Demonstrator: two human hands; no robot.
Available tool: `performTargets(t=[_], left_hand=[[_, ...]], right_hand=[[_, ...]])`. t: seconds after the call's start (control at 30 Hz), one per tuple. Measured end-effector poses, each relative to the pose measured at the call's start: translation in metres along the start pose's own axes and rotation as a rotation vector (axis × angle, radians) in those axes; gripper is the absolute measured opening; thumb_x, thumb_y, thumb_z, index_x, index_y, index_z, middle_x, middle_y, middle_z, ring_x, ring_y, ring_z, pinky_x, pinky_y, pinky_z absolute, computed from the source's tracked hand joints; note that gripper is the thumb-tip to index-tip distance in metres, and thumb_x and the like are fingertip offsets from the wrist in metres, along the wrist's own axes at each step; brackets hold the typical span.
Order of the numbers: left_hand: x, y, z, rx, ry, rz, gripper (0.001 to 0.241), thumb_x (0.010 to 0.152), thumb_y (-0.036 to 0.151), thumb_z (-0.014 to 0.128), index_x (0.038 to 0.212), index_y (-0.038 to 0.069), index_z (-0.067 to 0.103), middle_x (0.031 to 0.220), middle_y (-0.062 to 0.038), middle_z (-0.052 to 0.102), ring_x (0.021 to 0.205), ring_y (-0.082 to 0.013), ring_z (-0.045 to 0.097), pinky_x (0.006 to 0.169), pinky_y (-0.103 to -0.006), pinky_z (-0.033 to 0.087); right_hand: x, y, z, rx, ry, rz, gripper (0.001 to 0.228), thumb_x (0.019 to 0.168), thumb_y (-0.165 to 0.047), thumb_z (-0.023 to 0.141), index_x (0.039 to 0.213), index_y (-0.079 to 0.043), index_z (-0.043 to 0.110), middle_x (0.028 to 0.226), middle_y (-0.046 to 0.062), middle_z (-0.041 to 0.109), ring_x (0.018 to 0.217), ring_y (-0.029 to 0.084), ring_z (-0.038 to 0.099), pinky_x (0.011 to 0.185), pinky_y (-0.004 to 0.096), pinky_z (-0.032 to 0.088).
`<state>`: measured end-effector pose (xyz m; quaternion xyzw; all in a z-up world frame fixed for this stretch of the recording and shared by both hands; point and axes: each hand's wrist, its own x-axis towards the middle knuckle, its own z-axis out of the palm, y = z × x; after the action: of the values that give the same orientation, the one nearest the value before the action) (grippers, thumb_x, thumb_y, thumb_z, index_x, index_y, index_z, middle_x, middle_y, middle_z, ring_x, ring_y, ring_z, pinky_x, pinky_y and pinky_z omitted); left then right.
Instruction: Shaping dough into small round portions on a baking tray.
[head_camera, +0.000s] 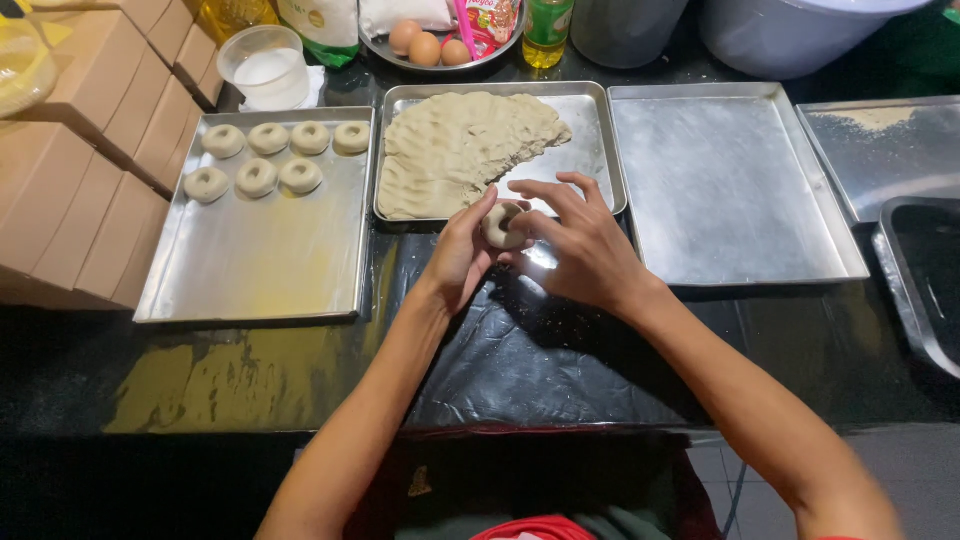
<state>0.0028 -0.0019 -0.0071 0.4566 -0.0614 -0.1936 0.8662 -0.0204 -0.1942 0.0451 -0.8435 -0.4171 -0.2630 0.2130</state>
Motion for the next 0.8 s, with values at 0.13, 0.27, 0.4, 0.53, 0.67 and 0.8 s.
performTargets(t=[0.13,0.27,0.4,0.53,0.67,0.8], left_hand=[[-0.002,0.003,0.005,-0.067,0.017,0.019,0.048,0.106,0.041,0.049,0.121,-0.004,0.062,0.105,-0.017,0.073,0.096,-0.0252,0.074,0.089,-0.0355,0.060],[0.001,-0.001,0.000,-0.113,-0.020,0.068,0.047,0.108,0.043,0.050,0.123,-0.001,0.060,0.108,-0.016,0.070,0.094,-0.0267,0.071,0.085,-0.0369,0.058],[-0.001,0.003,0.005,-0.141,-0.001,0.064,0.050,0.107,0.045,0.048,0.125,0.000,0.059,0.112,-0.014,0.069,0.097,-0.0259,0.071,0.087,-0.0372,0.058],[-0.001,0.002,0.004,-0.142,-0.046,0.096,0.055,0.109,0.047,0.044,0.130,-0.001,0.058,0.116,-0.014,0.069,0.101,-0.0256,0.069,0.093,-0.0373,0.057],[0.000,0.001,0.004,-0.113,-0.046,0.116,0.060,0.108,0.052,0.039,0.136,0.000,0.051,0.116,-0.023,0.070,0.111,-0.0285,0.070,0.101,-0.0381,0.054],[0.002,-0.001,0.002,-0.078,-0.042,0.145,0.068,0.107,0.054,0.038,0.142,-0.003,0.047,0.120,-0.023,0.070,0.114,-0.0304,0.069,0.105,-0.0400,0.053]], right_hand=[[0.001,0.000,-0.002,0.061,0.020,0.078,0.053,0.086,-0.032,0.083,0.129,-0.007,0.064,0.145,0.015,0.057,0.127,0.033,0.059,0.112,0.053,0.041],[-0.003,0.006,0.004,0.022,-0.025,0.066,0.063,0.090,-0.031,0.080,0.147,-0.015,0.057,0.155,0.018,0.050,0.132,0.036,0.057,0.115,0.055,0.039],[0.000,0.002,0.002,0.028,-0.037,0.060,0.064,0.092,-0.031,0.077,0.150,-0.015,0.055,0.158,0.019,0.046,0.136,0.037,0.055,0.115,0.056,0.037],[0.001,0.001,0.006,0.053,-0.024,0.098,0.059,0.094,-0.029,0.074,0.148,-0.013,0.057,0.156,0.019,0.049,0.130,0.038,0.056,0.115,0.051,0.037],[0.002,0.001,0.014,0.292,0.061,0.293,0.033,0.097,-0.019,0.074,0.127,-0.006,0.068,0.143,0.016,0.063,0.118,0.030,0.069,0.103,0.039,0.051],[0.013,-0.007,0.011,0.490,0.102,0.390,0.022,0.095,-0.013,0.075,0.115,-0.003,0.073,0.127,0.014,0.071,0.110,0.024,0.073,0.087,0.030,0.061]])
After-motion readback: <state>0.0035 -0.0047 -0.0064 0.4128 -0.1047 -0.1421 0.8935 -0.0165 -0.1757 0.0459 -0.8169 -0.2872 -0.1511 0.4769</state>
